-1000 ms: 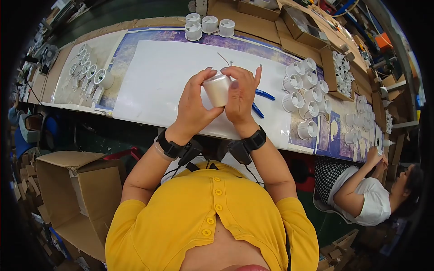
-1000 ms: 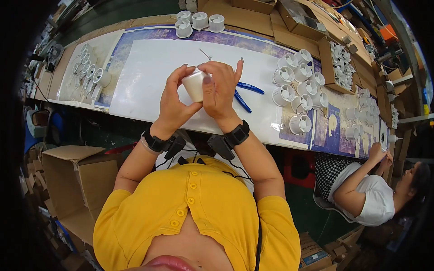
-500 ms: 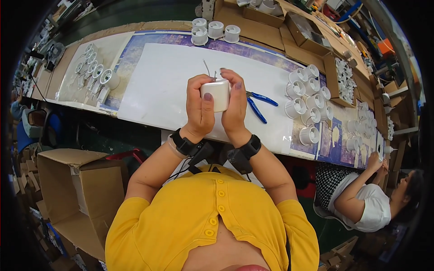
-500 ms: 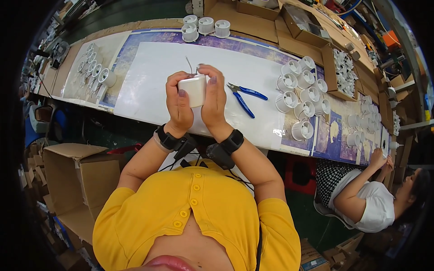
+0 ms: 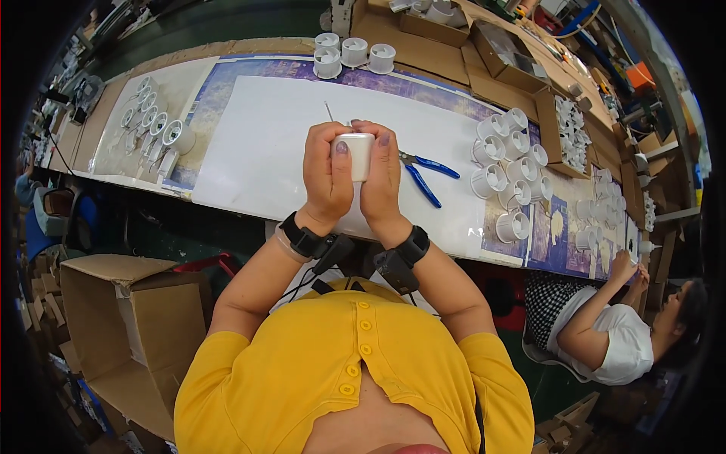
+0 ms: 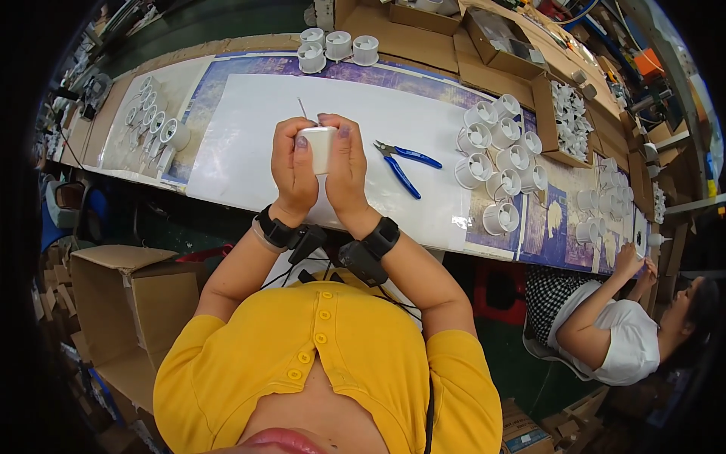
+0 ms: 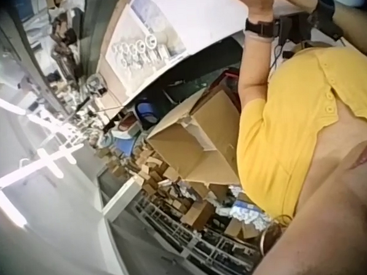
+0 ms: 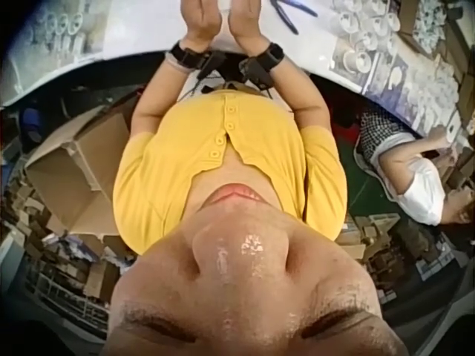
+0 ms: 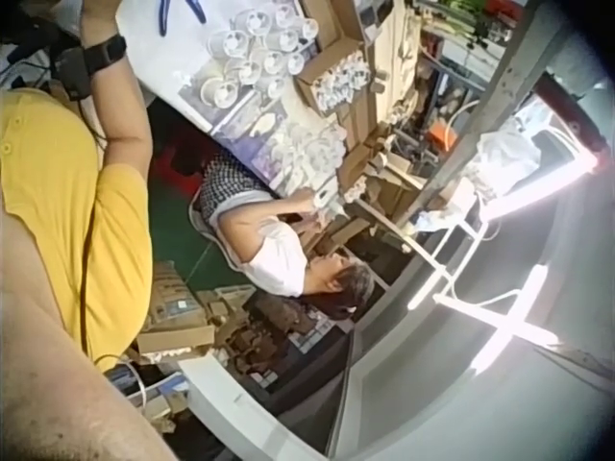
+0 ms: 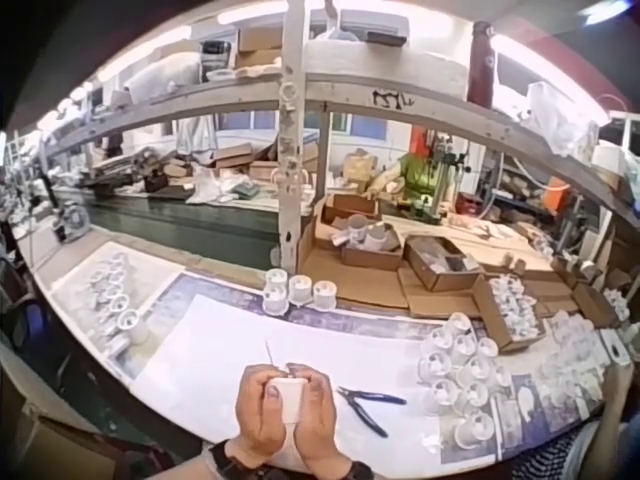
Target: The person picks up a white plastic housing and a fan component, trims the wires with shears, and threads them through the housing. They fit the fan into the housing, snap the two halves together, and place the assembled unit on the table.
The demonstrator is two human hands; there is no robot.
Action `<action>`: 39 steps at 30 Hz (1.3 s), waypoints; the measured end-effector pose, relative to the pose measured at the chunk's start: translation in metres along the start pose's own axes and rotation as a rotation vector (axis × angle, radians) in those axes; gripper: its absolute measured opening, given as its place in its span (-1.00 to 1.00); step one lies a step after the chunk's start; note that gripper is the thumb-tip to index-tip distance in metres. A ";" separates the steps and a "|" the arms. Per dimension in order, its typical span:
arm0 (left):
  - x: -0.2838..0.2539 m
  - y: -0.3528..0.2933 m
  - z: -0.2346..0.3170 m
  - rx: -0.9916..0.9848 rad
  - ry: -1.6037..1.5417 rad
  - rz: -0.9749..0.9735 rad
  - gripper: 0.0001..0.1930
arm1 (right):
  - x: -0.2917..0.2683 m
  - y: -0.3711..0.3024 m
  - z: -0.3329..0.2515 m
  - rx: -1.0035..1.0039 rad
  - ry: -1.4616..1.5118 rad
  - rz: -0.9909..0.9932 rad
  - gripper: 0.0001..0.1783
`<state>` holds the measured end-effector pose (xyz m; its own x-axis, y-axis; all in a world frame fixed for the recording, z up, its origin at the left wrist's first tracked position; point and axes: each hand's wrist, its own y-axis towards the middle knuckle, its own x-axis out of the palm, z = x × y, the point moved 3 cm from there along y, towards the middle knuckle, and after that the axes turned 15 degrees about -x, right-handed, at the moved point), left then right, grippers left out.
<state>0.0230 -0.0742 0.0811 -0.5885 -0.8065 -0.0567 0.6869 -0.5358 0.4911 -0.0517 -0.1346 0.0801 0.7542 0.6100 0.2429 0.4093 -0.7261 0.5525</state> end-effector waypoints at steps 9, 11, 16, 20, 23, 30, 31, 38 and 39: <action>-0.003 0.003 0.000 0.058 0.037 0.040 -0.48 | -0.014 0.017 0.009 -0.010 0.248 0.340 -0.62; -0.003 -0.002 -0.012 -0.218 -0.324 0.002 -0.37 | -0.018 0.022 0.002 0.065 0.528 0.270 -0.62; 0.013 -0.004 -0.014 -0.454 -0.792 -0.395 -0.23 | -0.009 0.008 -0.001 0.158 0.588 0.038 -0.60; 0.021 -0.006 -0.002 -0.647 -0.993 -0.322 -0.33 | -0.006 0.004 -0.004 0.101 0.394 0.037 -0.62; 0.019 -0.005 -0.002 -0.532 -0.965 -0.281 -0.49 | 0.002 -0.002 -0.008 -0.104 0.194 -0.018 -0.60; 0.023 -0.007 0.003 -0.588 -0.995 -0.214 -0.65 | -0.005 -0.007 0.004 -0.285 0.032 -0.034 -0.54; 0.023 -0.007 0.002 -0.592 -0.995 -0.213 -0.66 | -0.005 -0.008 0.004 -0.262 0.037 -0.031 -0.55; 0.026 -0.006 -0.001 -0.518 -0.732 -0.161 -0.66 | -0.014 -0.004 0.004 -0.242 0.003 -0.024 -0.67; 0.025 -0.006 0.000 -0.484 -0.702 -0.141 -0.66 | -0.015 -0.001 0.005 -0.268 -0.061 -0.047 -0.68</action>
<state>0.0042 -0.0917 0.0767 -0.6995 -0.4688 0.5394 0.5998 -0.7955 0.0866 -0.0614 -0.1448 0.0721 0.7705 0.6148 0.1686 0.2999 -0.5830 0.7551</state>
